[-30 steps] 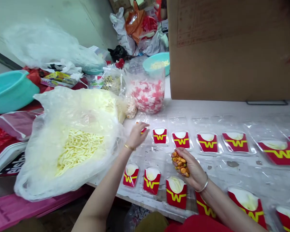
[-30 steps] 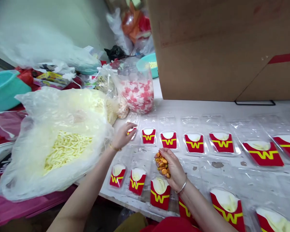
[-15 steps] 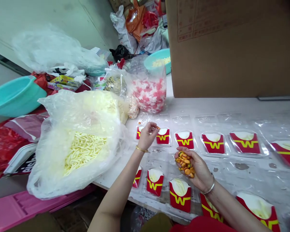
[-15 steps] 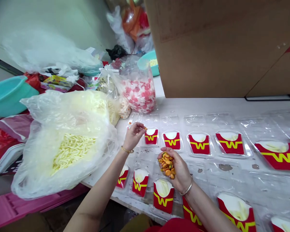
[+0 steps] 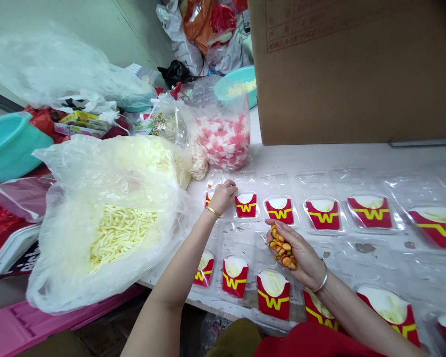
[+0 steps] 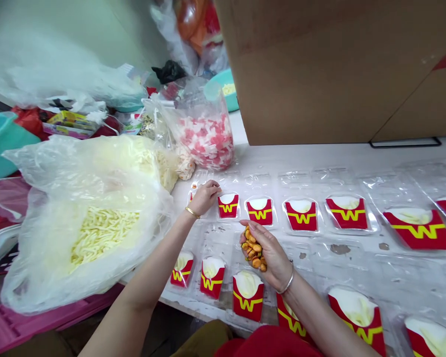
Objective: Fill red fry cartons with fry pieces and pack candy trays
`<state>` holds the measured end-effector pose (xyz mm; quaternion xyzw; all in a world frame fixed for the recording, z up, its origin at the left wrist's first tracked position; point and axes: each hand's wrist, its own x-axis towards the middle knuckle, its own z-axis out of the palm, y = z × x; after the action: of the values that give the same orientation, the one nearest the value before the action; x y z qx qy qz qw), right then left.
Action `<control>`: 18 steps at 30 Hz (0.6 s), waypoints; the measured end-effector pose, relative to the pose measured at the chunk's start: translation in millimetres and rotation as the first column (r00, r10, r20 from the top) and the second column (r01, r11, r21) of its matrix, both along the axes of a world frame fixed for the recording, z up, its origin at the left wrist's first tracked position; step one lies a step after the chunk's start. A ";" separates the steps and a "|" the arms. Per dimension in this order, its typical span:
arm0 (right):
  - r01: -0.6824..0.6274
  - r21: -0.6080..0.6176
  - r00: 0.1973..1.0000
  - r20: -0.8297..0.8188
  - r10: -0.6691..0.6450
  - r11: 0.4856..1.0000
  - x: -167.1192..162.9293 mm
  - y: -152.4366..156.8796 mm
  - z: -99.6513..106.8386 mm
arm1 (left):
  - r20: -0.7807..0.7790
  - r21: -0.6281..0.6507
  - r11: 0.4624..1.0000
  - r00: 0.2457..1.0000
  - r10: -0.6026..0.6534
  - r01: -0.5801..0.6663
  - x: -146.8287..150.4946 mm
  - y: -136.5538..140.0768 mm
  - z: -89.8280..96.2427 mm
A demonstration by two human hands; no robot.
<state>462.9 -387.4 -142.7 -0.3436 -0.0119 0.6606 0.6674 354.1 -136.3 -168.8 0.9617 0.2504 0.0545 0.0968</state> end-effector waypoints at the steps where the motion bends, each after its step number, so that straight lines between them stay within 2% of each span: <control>1: -0.007 0.008 1.000 -0.004 0.007 1.000 0.5 -0.6 0.0 | -0.034 0.037 0.999 0.999 0.004 -0.002 0.1 -1.8 2.4; 5: -0.009 0.042 1.000 -0.007 0.010 0.999 1.5 -4.4 1.7 | -0.133 0.135 0.990 0.989 0.057 -0.039 3.1 -10.9 6.8; 9: 0.017 0.044 1.000 0.010 -0.018 0.999 1.7 -10.2 1.6 | -0.146 0.122 0.986 0.981 0.129 -0.111 7.4 -15.9 3.1; 12: 0.054 0.044 0.998 0.030 -0.055 0.998 2.4 -13.8 -0.1 | -0.108 0.090 0.982 0.979 0.173 -0.164 7.3 -18.6 7.0; 15: 0.082 0.042 0.996 0.040 -0.084 0.996 3.8 -15.7 -1.8 | 0.004 0.005 0.981 0.981 0.195 -0.195 6.0 -34.4 23.2; 16: 0.092 0.037 0.995 0.043 -0.094 0.995 4.3 -16.0 -2.3 | 0.068 -0.052 0.984 0.982 0.177 -0.173 6.0 -45.0 30.3; 18: 0.109 0.020 0.992 0.061 -0.110 0.994 5.1 -16.1 -3.0 | 0.203 -0.248 0.967 0.974 0.104 -0.052 7.1 -74.0 43.6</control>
<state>467.9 -403.5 -145.6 -0.3585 -0.0190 0.6120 0.7047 361.1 -210.4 -125.2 0.9206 0.2812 0.1309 0.2372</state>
